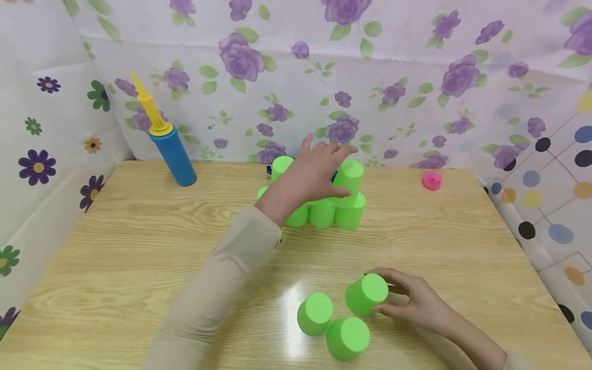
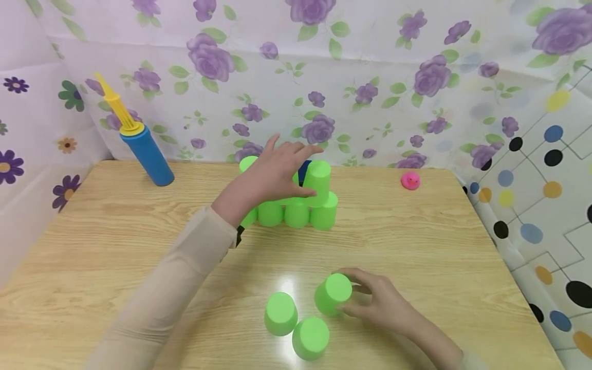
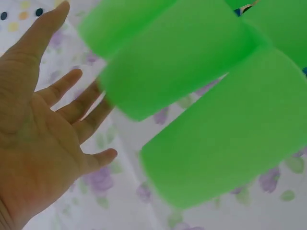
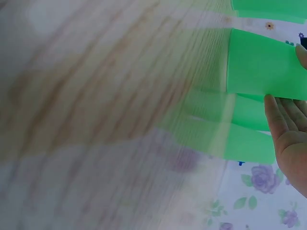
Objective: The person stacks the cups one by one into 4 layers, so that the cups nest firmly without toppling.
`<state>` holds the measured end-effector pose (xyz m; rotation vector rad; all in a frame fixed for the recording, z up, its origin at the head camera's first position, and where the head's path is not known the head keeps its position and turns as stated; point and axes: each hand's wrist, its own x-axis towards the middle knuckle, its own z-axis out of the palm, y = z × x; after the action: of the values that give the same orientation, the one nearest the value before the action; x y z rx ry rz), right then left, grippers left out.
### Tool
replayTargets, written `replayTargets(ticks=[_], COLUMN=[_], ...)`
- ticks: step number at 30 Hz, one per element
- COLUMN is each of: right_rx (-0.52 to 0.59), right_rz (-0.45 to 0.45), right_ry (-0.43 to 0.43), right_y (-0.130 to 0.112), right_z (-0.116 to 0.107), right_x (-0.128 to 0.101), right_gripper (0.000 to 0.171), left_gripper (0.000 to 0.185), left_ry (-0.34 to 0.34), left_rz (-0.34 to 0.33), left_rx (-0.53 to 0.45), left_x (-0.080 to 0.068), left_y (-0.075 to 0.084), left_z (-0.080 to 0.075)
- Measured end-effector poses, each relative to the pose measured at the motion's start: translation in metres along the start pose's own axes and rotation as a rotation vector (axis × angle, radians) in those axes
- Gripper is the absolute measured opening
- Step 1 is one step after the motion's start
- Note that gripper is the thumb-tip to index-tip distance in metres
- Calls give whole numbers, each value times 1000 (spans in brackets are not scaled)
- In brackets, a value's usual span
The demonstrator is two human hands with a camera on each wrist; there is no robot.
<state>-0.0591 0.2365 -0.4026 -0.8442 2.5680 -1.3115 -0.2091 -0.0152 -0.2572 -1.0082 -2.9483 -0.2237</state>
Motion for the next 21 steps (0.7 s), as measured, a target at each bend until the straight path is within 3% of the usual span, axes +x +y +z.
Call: replayTargets(ticks=[5,9,12,16,21], right_rx=[41,94,69,70,184], right_rz=[-17,-11,-35,-135,-253], right_ry=[53,81,68,50,46], right_y=[4,2,-4,-19,-43], right_z=[1,-4,-13,-30,-48], right_x=[-2,-1,3,15,35], right_gripper=[53,55,57,62,65], left_gripper=[76,66,60,61,67], left_ry=[158,319,397,411,300], left_rz=[116,234,315,355,278], left_rx=[-16,-50,-105,-213,-384], left_x=[-32,-65,-90,-122,-156], left_y=[8,14,20,32,43], left_z=[-3,8,20,36,59])
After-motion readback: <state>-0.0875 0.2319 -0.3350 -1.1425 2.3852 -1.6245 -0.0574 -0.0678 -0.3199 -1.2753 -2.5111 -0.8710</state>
